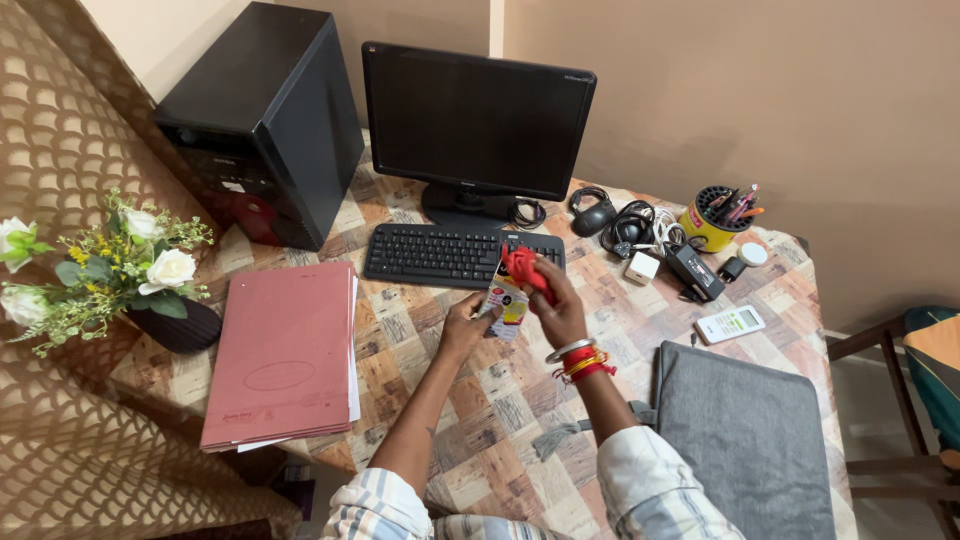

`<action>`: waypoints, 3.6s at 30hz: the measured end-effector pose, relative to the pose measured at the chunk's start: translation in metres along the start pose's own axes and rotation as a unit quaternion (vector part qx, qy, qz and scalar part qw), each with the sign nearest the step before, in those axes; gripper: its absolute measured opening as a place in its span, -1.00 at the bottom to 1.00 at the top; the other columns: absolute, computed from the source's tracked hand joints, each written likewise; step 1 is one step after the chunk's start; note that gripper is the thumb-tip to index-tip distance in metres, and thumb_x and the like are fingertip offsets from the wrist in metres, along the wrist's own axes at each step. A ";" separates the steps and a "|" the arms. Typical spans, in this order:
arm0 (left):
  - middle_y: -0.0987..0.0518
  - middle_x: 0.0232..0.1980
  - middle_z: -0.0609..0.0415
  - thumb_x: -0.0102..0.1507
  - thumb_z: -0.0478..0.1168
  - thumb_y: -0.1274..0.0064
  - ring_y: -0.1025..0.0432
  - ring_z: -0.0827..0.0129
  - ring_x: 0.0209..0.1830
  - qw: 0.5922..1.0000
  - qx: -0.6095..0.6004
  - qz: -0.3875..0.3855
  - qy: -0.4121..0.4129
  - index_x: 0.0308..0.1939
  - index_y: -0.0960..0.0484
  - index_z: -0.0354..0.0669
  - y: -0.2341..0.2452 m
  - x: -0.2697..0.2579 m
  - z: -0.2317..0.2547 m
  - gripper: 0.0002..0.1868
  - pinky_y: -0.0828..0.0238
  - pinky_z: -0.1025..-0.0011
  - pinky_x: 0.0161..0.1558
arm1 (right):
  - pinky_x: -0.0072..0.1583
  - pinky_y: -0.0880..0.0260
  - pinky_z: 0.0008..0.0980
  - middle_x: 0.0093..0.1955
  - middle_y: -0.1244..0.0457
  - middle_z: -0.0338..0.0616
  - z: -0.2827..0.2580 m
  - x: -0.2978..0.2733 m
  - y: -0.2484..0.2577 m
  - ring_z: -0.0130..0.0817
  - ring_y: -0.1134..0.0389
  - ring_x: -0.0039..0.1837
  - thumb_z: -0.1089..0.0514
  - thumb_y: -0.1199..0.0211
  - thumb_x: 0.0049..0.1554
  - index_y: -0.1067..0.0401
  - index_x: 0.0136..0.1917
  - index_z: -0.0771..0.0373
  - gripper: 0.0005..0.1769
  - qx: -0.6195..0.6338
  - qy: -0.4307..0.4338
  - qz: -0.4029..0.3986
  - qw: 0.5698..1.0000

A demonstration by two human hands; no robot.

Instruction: The person cleans a computer desk using a red cloth. They wipe the keyboard, monitor, and computer tower, then proceed to wipe the covers of several pink and green folders on the desk.

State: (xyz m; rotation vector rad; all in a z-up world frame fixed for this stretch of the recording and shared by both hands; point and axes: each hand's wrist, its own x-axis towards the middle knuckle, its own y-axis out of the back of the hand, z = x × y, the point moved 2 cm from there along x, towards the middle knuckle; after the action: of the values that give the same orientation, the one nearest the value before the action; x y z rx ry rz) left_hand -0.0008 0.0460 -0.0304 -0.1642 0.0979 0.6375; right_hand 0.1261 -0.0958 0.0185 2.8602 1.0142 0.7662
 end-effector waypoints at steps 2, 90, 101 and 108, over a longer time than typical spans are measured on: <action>-0.66 0.00 0.09 0.26 -0.28 -0.19 -0.56 0.45 -0.11 0.997 -0.019 -0.044 -0.055 0.23 -0.59 -0.25 -0.005 -0.003 0.008 -0.56 -0.56 0.45 -0.07 | 0.35 -0.43 -0.22 0.55 -0.17 -0.03 -0.001 -0.008 -0.010 -0.11 -0.23 0.51 0.44 -0.13 0.11 -0.37 0.41 0.16 -0.40 -0.027 0.028 -0.054 0.998; -0.41 0.42 -0.19 0.28 0.04 -0.05 -0.34 -0.11 0.37 0.918 0.395 0.009 -0.033 0.46 -0.28 -0.04 -0.171 0.116 -0.137 -0.31 -0.29 0.12 0.31 | 0.47 -0.14 -0.11 0.54 -0.09 -0.05 0.199 -0.107 0.167 0.04 -0.12 0.50 0.22 -0.22 0.12 -0.26 0.41 0.15 -0.42 -0.393 -0.173 -0.131 0.894; -0.45 0.41 -0.10 0.30 0.04 -0.01 -0.36 -0.02 0.38 0.893 0.426 0.068 0.131 0.52 -0.25 0.17 -0.018 0.045 -0.117 -0.31 -0.31 0.16 0.35 | 0.42 -0.25 -0.04 0.57 0.03 0.10 0.185 -0.101 0.058 0.19 -0.14 0.47 0.15 -0.36 -0.03 -0.08 0.54 0.09 -0.09 -0.252 -0.163 -0.166 0.939; -0.39 0.44 -0.11 0.31 0.02 -0.05 -0.30 -0.01 0.42 0.893 0.430 0.098 0.090 0.49 -0.27 0.09 0.086 0.023 -0.129 -0.33 -0.26 0.19 0.37 | 0.50 0.05 0.16 0.68 0.24 -0.05 0.167 -0.092 0.049 0.11 0.18 0.66 -0.11 -0.28 0.09 -0.07 0.53 -0.19 -0.21 -0.528 -0.258 -0.197 0.785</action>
State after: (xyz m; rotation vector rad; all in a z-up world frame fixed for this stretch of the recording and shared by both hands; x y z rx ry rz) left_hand -0.0396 0.1038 -0.1709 0.6566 0.5713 0.7266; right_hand 0.1687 -0.1640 -0.1611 1.6413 0.6985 0.2908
